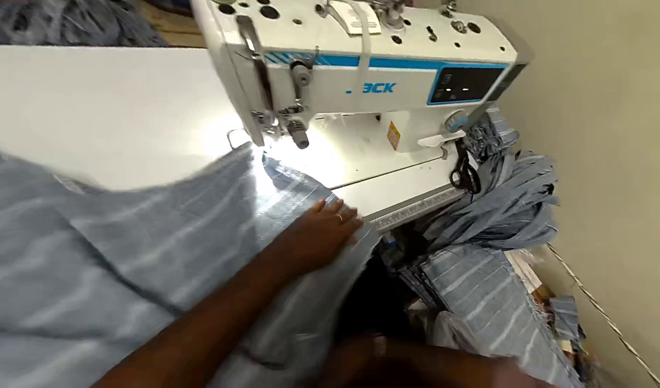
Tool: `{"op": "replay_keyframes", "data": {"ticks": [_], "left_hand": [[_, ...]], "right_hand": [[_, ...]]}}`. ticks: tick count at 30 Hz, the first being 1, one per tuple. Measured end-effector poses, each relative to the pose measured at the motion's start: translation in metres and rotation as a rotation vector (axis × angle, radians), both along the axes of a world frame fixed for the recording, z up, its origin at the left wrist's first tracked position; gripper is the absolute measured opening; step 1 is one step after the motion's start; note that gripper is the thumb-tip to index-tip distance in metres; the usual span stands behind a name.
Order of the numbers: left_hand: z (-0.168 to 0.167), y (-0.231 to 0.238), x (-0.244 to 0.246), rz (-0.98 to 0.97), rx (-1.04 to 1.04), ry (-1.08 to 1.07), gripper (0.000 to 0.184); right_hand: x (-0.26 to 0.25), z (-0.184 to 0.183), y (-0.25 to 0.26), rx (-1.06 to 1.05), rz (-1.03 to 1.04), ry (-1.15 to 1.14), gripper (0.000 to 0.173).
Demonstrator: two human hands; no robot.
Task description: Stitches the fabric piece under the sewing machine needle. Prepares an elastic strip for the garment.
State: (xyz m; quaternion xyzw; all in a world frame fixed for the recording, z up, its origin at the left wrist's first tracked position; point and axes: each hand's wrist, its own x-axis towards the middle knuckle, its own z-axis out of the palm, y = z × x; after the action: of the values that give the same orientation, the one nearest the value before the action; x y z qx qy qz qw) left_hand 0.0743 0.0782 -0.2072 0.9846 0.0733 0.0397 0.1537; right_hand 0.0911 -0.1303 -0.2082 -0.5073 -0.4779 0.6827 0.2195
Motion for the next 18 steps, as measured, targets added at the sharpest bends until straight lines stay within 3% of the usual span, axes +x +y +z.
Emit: {"op": "replay_keyframes", "data": {"ticks": [2, 4, 6, 9, 11, 14, 18], "left_hand": [[-0.016, 0.013, -0.007, 0.236, 0.034, -0.051, 0.058], [-0.016, 0.013, -0.023, 0.561, 0.003, -0.028, 0.069], [-0.013, 0.008, -0.032, 0.747, -0.040, -0.013, 0.071], [-0.011, 0.006, -0.027, 0.831, -0.056, 0.012, 0.071], [-0.006, 0.012, -0.023, 0.851, -0.052, 0.066, 0.074], [-0.001, 0.014, -0.027, 0.881, -0.009, 0.139, 0.079], [0.002, 0.007, -0.058, 0.938, 0.037, 0.147, 0.083]], "right_hand": [[0.082, 0.006, -0.014, -0.056, 0.268, -0.225, 0.030], [0.139, -0.008, -0.017, -0.143, 0.338, -0.319, 0.032], [0.163, -0.020, -0.009, -0.091, 0.352, -0.322, 0.030], [0.153, -0.018, 0.029, 0.126, 0.152, -0.297, 0.039], [0.134, -0.013, 0.059, 0.276, -0.147, -0.257, 0.036], [0.109, -0.005, 0.079, 0.334, -0.505, -0.284, 0.029], [0.086, -0.017, 0.076, 0.409, -0.550, -0.427, 0.028]]}}
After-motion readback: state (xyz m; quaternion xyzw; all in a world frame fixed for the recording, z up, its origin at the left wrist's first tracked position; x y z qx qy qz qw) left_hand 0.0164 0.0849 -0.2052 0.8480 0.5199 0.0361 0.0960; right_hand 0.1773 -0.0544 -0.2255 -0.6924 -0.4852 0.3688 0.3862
